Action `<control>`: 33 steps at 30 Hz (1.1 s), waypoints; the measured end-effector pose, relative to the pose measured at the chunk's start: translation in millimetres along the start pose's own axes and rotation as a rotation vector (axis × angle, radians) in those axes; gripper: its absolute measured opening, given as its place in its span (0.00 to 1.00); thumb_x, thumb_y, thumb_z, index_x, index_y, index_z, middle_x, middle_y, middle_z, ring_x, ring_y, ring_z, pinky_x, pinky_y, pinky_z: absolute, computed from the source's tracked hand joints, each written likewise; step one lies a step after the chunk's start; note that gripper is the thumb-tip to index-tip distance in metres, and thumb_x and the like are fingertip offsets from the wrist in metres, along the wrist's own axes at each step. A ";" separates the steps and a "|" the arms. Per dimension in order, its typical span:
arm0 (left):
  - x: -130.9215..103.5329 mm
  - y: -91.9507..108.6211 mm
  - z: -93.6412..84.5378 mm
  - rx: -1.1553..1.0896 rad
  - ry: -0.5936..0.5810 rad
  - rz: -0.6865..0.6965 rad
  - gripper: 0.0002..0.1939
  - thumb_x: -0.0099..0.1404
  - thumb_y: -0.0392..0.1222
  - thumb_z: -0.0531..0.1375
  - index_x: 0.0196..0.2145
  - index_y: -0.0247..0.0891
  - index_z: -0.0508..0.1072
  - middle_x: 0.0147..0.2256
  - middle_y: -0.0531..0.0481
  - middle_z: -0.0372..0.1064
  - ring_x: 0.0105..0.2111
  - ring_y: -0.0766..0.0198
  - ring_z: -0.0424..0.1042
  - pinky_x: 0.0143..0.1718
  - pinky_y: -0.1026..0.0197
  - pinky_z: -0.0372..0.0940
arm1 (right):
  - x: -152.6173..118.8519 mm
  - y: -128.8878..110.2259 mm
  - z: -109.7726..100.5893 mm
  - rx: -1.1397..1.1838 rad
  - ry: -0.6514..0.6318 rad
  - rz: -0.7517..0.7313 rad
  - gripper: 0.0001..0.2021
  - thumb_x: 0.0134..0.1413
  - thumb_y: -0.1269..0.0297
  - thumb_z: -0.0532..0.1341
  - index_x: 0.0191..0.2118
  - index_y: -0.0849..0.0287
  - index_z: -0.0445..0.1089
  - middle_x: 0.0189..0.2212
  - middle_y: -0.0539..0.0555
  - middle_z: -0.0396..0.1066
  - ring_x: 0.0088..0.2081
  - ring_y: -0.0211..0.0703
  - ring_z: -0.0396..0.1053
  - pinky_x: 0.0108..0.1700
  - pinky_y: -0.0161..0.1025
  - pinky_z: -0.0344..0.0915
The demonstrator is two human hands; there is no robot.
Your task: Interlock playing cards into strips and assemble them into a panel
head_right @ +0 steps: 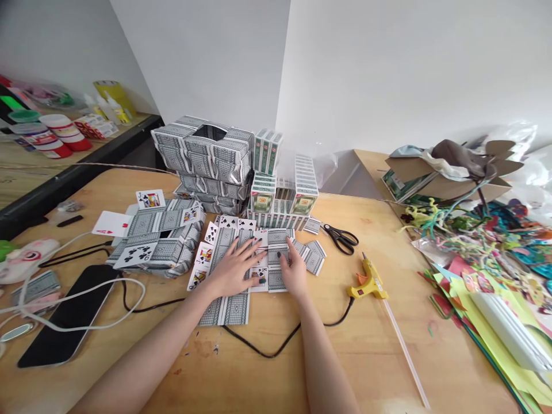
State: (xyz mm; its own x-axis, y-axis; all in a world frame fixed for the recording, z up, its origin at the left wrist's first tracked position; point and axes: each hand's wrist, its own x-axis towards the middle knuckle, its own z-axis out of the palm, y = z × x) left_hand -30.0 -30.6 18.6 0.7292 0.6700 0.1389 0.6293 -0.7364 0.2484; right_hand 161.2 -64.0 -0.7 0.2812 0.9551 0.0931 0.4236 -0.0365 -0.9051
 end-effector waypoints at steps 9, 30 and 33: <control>0.7 1.6 1.5 0.025 0.019 -0.023 0.28 0.61 0.53 0.48 0.57 0.48 0.51 0.61 0.54 0.42 0.61 0.56 0.38 0.59 0.45 0.33 | -2.7 -3.1 0.5 -0.023 0.015 -0.011 0.27 0.50 0.60 0.53 0.57 0.64 0.56 0.20 0.48 0.57 0.22 0.36 0.50 0.25 0.34 0.55; 0.7 1.8 2.5 0.037 0.050 -0.033 0.27 0.62 0.48 0.48 0.58 0.48 0.48 0.61 0.53 0.41 0.60 0.57 0.40 0.59 0.45 0.34 | -10.1 -5.8 3.1 -0.009 0.099 0.017 0.27 0.50 0.59 0.52 0.57 0.64 0.55 0.20 0.47 0.56 0.21 0.36 0.48 0.23 0.33 0.54; 0.6 1.7 2.6 0.036 0.048 -0.032 0.27 0.62 0.48 0.48 0.58 0.48 0.48 0.61 0.53 0.41 0.60 0.57 0.39 0.59 0.46 0.34 | -9.6 -5.5 4.9 -0.021 0.115 0.020 0.27 0.51 0.59 0.51 0.57 0.64 0.54 0.20 0.47 0.54 0.21 0.36 0.48 0.23 0.33 0.53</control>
State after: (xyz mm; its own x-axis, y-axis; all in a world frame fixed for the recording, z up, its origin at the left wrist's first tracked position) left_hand -27.8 -31.7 16.5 0.6952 0.6967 0.1770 0.6624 -0.7166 0.2185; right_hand 152.0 -71.6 1.4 0.3858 0.9143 0.1232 0.4349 -0.0625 -0.8983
